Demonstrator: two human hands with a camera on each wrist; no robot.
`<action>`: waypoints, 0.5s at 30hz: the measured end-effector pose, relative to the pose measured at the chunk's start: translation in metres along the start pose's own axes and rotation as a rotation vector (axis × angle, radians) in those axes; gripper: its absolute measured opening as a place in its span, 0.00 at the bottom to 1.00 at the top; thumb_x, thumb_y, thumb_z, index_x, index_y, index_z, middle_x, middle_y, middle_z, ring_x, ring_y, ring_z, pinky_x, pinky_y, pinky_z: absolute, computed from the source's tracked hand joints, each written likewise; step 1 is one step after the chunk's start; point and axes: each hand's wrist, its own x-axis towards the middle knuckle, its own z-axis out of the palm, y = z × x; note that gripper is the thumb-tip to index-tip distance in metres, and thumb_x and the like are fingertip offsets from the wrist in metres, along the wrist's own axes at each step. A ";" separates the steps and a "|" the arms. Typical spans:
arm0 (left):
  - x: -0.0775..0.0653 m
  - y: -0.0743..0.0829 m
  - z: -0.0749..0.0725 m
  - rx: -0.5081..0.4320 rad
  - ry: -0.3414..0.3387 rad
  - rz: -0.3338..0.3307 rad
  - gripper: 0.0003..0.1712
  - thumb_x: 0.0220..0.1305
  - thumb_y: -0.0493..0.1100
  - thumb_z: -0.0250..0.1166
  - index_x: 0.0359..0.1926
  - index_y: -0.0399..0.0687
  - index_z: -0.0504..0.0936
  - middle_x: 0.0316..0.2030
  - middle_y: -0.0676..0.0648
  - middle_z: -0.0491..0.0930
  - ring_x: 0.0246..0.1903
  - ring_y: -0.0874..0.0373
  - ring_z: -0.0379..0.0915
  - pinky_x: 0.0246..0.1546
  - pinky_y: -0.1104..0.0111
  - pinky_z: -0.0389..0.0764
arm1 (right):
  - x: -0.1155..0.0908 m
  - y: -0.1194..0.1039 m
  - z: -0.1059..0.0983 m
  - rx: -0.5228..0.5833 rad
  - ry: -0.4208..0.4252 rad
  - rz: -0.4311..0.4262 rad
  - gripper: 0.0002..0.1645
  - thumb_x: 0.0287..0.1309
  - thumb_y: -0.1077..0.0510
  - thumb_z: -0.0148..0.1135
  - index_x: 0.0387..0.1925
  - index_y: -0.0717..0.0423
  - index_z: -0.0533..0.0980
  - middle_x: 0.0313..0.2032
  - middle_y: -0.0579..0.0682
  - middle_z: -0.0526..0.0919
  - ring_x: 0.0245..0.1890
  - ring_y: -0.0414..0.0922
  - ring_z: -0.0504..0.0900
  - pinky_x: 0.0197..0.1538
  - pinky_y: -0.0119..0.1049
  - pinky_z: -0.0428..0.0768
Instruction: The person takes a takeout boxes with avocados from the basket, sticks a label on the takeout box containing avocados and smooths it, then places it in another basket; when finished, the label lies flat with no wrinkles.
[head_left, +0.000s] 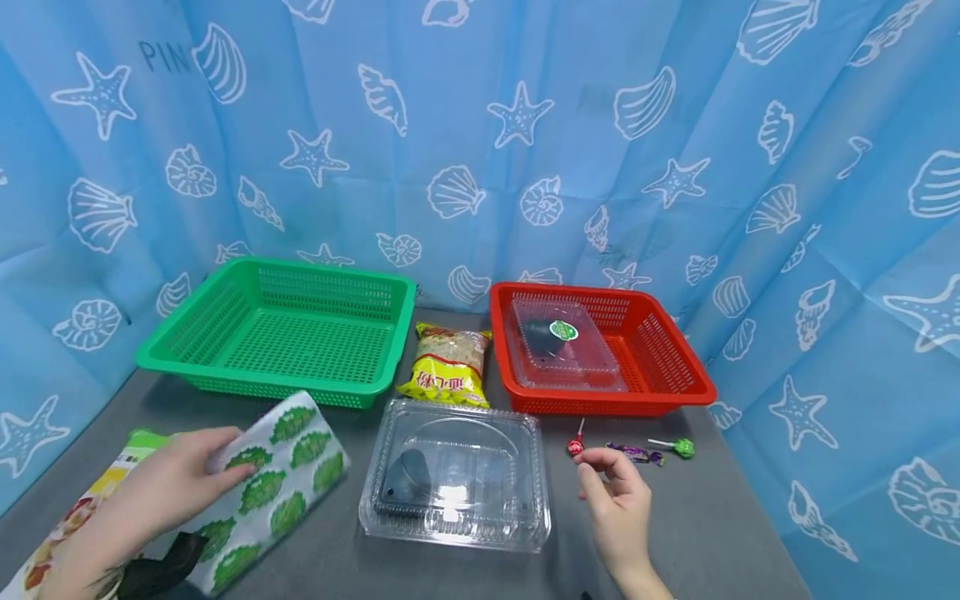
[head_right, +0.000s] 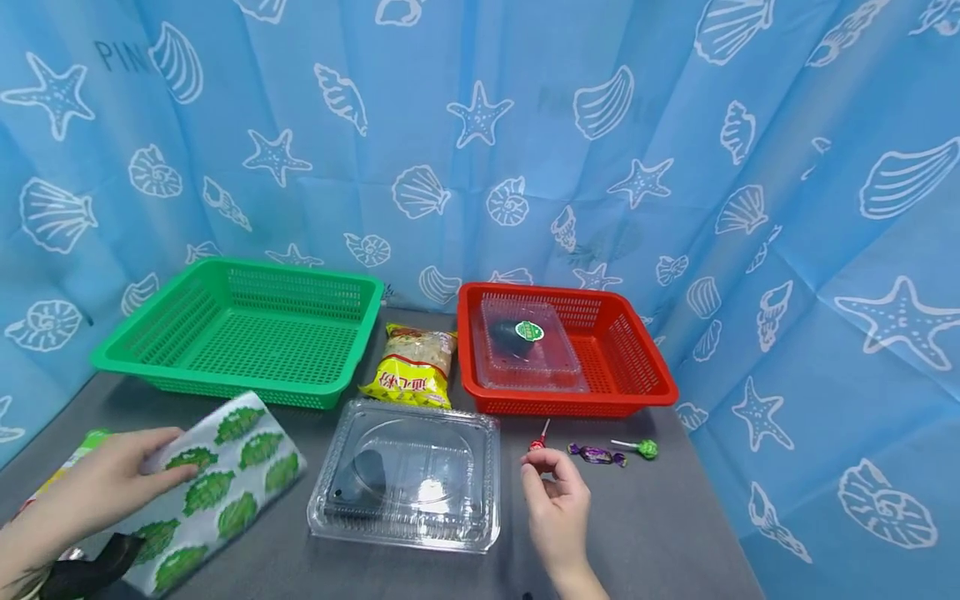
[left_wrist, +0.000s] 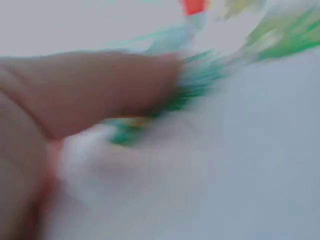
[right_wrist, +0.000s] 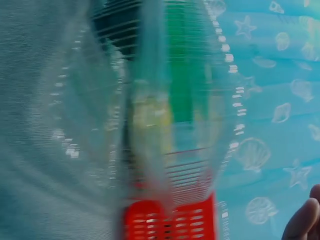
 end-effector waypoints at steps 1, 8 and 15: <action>-0.004 0.007 -0.004 -0.067 0.079 -0.006 0.27 0.53 0.56 0.59 0.48 0.42 0.71 0.33 0.42 0.76 0.22 0.61 0.71 0.19 0.67 0.71 | 0.002 -0.003 0.000 0.033 -0.015 -0.042 0.06 0.45 0.81 0.50 0.28 0.75 0.70 0.27 0.48 0.78 0.26 0.35 0.73 0.20 0.25 0.72; 0.001 0.070 0.014 -0.592 0.492 0.087 0.21 0.50 0.40 0.65 0.46 0.36 0.73 0.31 0.47 0.80 0.22 0.62 0.77 0.17 0.66 0.78 | 0.012 -0.045 0.043 0.211 -0.343 -0.384 0.13 0.39 0.83 0.51 0.29 0.71 0.71 0.27 0.55 0.76 0.26 0.39 0.74 0.25 0.25 0.75; 0.006 0.120 0.054 -0.943 0.305 0.283 0.18 0.53 0.35 0.61 0.46 0.34 0.72 0.34 0.46 0.79 0.29 0.56 0.78 0.23 0.62 0.79 | 0.007 -0.085 0.102 0.104 -0.607 -0.683 0.10 0.47 0.67 0.59 0.35 0.65 0.74 0.33 0.55 0.76 0.31 0.41 0.74 0.34 0.24 0.75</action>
